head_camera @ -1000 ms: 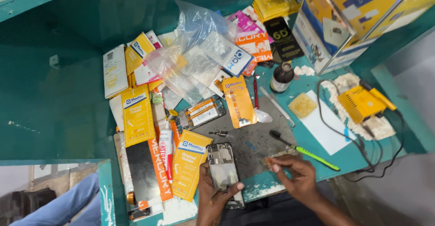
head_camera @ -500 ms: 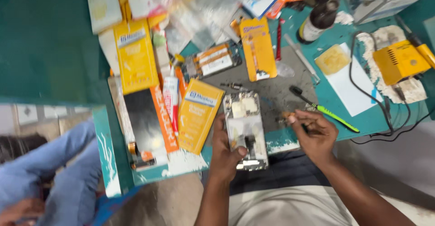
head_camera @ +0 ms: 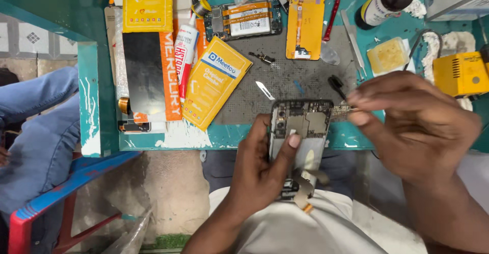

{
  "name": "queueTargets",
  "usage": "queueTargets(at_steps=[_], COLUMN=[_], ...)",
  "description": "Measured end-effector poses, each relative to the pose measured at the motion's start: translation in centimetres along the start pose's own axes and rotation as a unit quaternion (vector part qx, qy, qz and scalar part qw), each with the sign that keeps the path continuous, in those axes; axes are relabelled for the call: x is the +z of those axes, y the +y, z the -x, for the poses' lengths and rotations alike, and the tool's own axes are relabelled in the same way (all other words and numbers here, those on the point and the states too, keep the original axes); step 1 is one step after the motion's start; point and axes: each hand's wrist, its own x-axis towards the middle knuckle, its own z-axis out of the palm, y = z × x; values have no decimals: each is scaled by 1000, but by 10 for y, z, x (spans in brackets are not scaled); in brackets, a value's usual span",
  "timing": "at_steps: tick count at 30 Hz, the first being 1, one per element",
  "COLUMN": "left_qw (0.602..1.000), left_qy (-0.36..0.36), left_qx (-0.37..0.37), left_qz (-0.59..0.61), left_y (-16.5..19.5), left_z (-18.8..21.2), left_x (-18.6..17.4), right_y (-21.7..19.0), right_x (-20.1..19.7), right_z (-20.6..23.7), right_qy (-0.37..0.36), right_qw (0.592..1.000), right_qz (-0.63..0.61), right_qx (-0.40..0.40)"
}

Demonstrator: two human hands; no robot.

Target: The person repairs a disassembled smartphone at a workbench. They hold the phone chassis, use tweezers to position small components, apply liquid from a brown bottle onto the board, brush the internals, reposition parts, and finally pick up a red screwdriver to work on the reassembled phone.

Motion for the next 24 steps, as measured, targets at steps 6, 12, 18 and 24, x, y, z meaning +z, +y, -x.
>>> queueTargets(at_steps=[6,12,18,24], left_qw=[994,991,992,987], left_qy=[30,-6,7,-3], left_qx=[-31,118,63,105], left_qz=[-99,-65,-107,-125], left_y=[-1,7,8,7], left_z=[-1,8,17,28], left_x=[35,51,50,45], right_y=[-18,-14,-11,-19], right_x=[-6,-20,-23,-20], right_z=[-18,-14,1,8], right_qy=[-85,-106,-133,-142], right_qw=[982,978,983,983], right_qz=[162,158,105,101], right_qx=[-37,-81,-69,-59])
